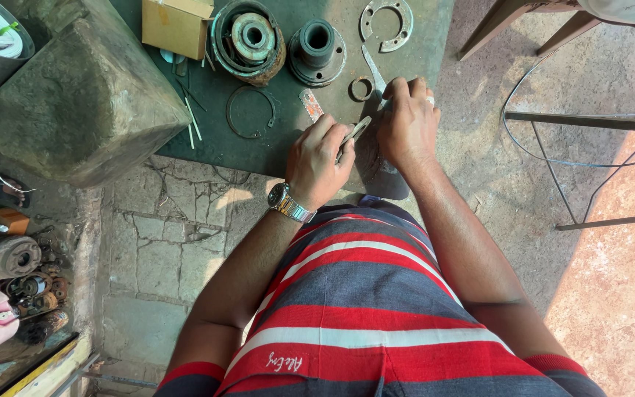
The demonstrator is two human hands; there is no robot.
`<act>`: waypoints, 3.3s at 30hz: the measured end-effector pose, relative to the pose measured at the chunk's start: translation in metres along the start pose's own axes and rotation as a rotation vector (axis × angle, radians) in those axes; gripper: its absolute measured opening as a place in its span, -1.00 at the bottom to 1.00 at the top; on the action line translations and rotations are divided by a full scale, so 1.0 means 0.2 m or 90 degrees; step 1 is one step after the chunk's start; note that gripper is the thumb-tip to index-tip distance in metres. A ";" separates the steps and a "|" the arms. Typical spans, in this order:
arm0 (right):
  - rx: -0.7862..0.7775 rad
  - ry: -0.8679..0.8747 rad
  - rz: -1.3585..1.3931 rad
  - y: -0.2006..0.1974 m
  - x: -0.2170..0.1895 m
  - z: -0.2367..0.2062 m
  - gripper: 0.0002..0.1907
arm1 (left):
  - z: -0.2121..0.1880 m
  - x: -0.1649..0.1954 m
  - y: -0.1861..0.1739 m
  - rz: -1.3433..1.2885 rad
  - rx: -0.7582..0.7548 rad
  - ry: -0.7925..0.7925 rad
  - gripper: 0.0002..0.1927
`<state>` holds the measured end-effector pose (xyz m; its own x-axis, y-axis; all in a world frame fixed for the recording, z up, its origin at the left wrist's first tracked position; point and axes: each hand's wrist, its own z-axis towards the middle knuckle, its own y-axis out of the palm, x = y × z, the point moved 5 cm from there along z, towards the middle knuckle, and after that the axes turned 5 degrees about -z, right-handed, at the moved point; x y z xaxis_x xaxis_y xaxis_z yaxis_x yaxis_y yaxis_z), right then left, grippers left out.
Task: The person uses a metal file to smooth the edges of a circular metal part on a workbench. They repeatedly rub the file along the inner and outer edges, repositioning the part as needed. The person also briefly uses a small metal scraper on the same part.
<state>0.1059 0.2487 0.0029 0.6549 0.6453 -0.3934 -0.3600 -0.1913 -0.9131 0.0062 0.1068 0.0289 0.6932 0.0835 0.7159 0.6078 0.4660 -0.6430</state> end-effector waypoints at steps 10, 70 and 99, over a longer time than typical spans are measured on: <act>-0.100 0.011 -0.057 0.03 0.01 0.19 -0.72 | 0.00 0.00 0.01 0.005 -0.001 0.008 -0.84; -0.091 -0.008 0.080 -0.01 0.04 -0.29 -0.75 | 0.19 -0.04 0.07 -0.190 -0.082 -0.045 -0.80; -0.370 0.275 0.623 0.17 0.16 -0.35 -0.78 | 0.17 -0.05 0.08 -0.191 -0.092 -0.059 -0.80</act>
<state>0.1614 0.2116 -0.0479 0.4809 -0.2351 -0.8447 -0.5463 -0.8338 -0.0790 -0.0048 0.1433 0.0202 0.4409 0.0438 0.8965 0.8325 0.3534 -0.4267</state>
